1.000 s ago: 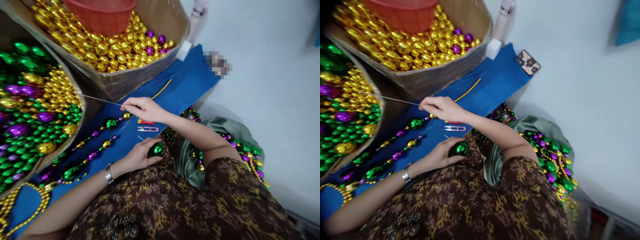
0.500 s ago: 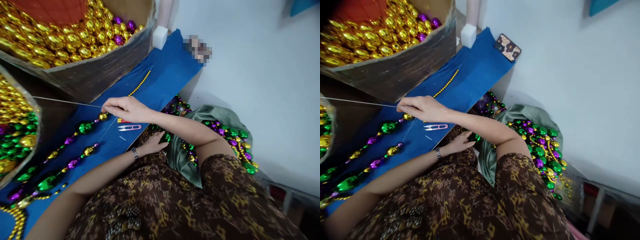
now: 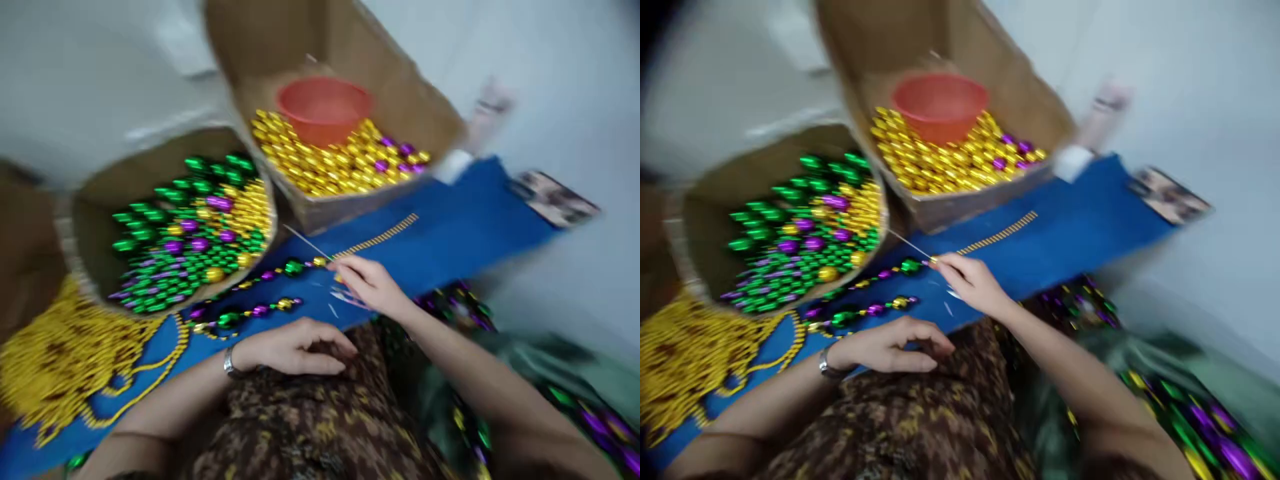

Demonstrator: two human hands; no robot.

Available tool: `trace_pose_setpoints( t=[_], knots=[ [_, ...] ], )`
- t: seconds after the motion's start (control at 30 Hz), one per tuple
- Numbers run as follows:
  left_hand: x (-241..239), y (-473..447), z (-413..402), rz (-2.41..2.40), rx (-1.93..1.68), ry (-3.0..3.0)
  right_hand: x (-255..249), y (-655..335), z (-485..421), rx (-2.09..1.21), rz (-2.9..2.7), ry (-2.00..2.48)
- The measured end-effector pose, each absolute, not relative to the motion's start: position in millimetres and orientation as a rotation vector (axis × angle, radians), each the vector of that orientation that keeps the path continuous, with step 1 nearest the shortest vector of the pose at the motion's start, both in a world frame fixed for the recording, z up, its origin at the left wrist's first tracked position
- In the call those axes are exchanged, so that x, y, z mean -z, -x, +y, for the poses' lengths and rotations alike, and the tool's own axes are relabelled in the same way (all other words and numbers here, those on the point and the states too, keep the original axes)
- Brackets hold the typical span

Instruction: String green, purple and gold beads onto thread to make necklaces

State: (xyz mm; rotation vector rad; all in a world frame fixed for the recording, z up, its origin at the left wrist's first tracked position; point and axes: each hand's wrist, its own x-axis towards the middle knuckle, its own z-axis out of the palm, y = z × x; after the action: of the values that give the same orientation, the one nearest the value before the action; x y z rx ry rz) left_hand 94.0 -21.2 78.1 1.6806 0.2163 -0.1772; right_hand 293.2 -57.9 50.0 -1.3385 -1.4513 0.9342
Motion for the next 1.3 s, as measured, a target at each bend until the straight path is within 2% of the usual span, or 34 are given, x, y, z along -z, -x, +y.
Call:
trace_pose_setpoints(
  t=[0.17, 0.33, 0.4, 0.57, 0.73, 0.8, 0.9, 0.97, 1.03, 1.3],
  knots=[
    [-121, -5, 44, 0.652, -0.225, -1.762, -25, -275, -40, -1.124, -1.437, 1.317],
    [-102, 79, 144, 1.415, -0.748, -2.129, -27, -247, -36, -1.122, -1.553, 1.326],
    [-88, 107, 181, 1.916, -0.651, -2.256, -30, -240, -34, -1.094, -1.584, 1.344],
    [-64, 146, 226, 2.117, -0.490, -2.182, -30, -228, -26, -1.048, -1.664, 1.374],
    [-60, 146, 233, 2.145, -0.416, -2.100, -29, -217, -23, -0.919, -1.773, 1.360],
    [-66, 139, 225, 2.080, -0.493, -2.058, -30, -213, -23, -0.860, -1.811, 1.343],
    [-77, 120, 191, 1.573, -0.878, -1.779, -31, -209, -21, -0.748, -1.832, 1.325],
    [-82, 103, 159, 1.137, -0.991, -1.519, -33, -207, -19, -0.671, -1.840, 1.294],
    [-83, 86, 128, 0.894, -1.022, -1.329, -35, -206, -16, -0.602, -1.851, 1.250],
    [-62, 59, 79, 0.616, -0.960, -1.034, -37, -208, -17, -0.399, -1.913, 1.203]
  ],
)
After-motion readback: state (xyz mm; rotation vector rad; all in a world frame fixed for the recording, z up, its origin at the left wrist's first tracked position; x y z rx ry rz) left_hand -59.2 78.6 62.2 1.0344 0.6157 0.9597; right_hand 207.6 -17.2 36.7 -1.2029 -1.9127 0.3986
